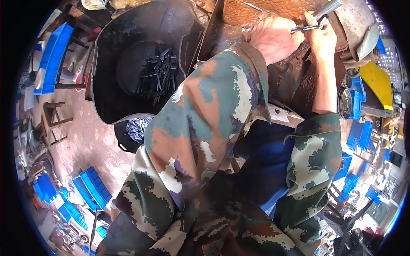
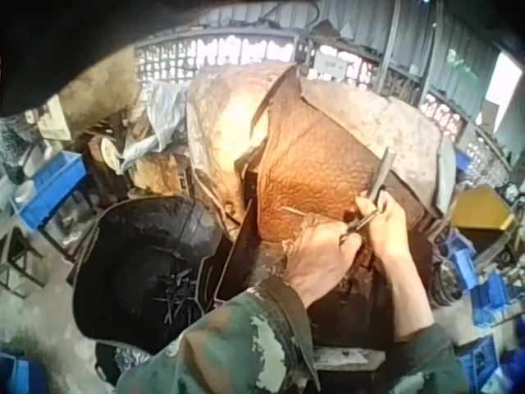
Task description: The recorder is manually assembling and inspecting small metal components at an industrial workbench.
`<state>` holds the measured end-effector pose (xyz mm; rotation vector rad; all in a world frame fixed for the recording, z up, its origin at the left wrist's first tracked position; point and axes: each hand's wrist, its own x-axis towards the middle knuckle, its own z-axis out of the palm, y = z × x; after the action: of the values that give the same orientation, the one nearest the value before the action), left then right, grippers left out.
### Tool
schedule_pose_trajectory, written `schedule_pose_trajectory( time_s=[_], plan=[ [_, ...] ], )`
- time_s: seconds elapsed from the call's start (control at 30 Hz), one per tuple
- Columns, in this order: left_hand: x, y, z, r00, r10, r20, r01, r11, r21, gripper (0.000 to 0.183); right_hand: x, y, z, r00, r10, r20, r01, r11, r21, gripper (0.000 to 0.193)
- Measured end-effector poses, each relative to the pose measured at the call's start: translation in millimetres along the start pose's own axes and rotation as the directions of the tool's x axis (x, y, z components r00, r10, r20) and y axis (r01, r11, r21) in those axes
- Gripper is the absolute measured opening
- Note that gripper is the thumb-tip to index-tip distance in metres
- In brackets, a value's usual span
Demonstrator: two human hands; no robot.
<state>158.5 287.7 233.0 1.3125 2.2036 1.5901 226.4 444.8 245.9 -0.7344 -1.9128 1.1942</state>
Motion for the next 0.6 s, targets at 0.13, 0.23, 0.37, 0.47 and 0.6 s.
schedule_pose_trajectory(
  time_s=[0.13, 0.23, 0.37, 0.47, 0.6],
  plan=[
    [-0.3, 0.2, 0.9, 1.0, -0.021, 0.009, 0.021, 1.0, 0.013, 0.035, -0.4, 1.5, -1.5, 1.0, -0.012, 0.02, 0.011, 0.999, 0.053, 0.026],
    [0.6, -1.3, 0.8, 1.0, -0.002, 0.015, 0.002, 1.0, 0.021, 0.036, -1.7, 1.1, -0.2, 0.999, -0.013, 0.034, 0.011, 0.997, 0.08, 0.026],
    [1.4, -2.0, 0.9, 1.0, -0.004, 0.013, 0.003, 1.0, 0.026, 0.035, -3.0, -1.4, 1.0, 1.0, -0.012, 0.024, 0.011, 0.997, 0.076, 0.025],
    [1.3, -0.8, -1.2, 0.999, -0.024, 0.03, 0.023, 0.999, 0.025, 0.035, -1.0, 1.5, 1.1, 0.999, -0.03, 0.026, 0.028, 0.998, 0.057, 0.025],
    [0.9, -0.7, -0.3, 1.0, 0.01, 0.008, -0.01, 1.0, 0.022, 0.034, 0.0, 3.2, -0.6, 0.998, -0.044, 0.039, 0.041, 0.997, 0.06, 0.025]
  ],
)
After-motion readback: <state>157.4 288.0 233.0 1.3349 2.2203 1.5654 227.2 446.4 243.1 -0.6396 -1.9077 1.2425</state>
